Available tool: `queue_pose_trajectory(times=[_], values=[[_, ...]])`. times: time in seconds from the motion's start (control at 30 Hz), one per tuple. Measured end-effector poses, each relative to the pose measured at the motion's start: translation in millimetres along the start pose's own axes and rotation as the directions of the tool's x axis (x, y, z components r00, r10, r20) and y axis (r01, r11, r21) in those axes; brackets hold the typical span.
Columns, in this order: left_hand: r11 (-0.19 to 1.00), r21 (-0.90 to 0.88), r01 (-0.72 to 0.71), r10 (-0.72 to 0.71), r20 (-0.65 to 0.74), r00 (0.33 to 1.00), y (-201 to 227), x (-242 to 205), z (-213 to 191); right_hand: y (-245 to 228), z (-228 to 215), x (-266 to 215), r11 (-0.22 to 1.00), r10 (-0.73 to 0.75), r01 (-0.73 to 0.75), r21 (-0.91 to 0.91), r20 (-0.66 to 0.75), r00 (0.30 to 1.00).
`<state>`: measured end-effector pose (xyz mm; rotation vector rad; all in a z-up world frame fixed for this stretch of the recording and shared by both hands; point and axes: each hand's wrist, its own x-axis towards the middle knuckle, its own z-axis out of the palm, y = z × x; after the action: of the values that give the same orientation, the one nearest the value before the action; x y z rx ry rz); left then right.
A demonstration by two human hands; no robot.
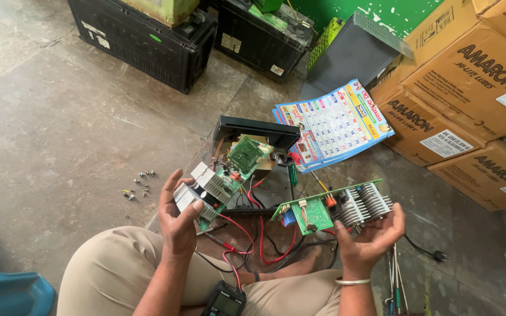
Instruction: The person sits on the floor and uses a multimeter to test connections on an open electronic device. They then remove a green circuit board, inspect it, and test components with the multimeter probes before placing the board aside.
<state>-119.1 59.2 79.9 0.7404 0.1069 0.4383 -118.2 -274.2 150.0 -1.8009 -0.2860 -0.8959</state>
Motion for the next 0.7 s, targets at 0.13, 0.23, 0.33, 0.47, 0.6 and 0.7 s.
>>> queue_pose_trajectory(times=[0.13,0.23,0.33,0.47,0.6,0.7], values=[[0.999,-0.031,0.028,-0.03,-0.066,0.997,-5.0,3.3,-6.4,0.3,-0.7,0.2,1.0,-0.01,0.01,0.01,0.005,1.0],[0.997,-0.071,0.029,-0.037,-0.108,0.993,-8.2,6.5,-11.2,1.0,-1.2,0.8,1.0,-0.008,0.008,0.01,0.008,1.0],[0.991,-0.13,0.017,-0.035,-0.139,0.99,-11.0,10.2,-15.7,1.4,-1.5,1.1,1.0,-0.015,0.015,0.002,0.006,1.0],[0.992,-0.128,-0.02,-0.002,-0.174,0.985,-10.9,14.3,-21.5,0.3,-1.8,0.3,0.999,0.006,-0.006,0.051,0.003,1.0],[0.991,-0.122,-0.05,0.025,-0.198,0.98,-8.5,17.7,-26.9,1.5,-2.0,-1.9,0.998,0.003,-0.003,0.056,0.008,1.0],[0.993,-0.107,-0.053,0.03,-0.21,0.977,-5.1,18.6,-26.5,2.3,-4.0,-3.0,0.998,0.015,-0.015,0.061,0.012,1.0]])
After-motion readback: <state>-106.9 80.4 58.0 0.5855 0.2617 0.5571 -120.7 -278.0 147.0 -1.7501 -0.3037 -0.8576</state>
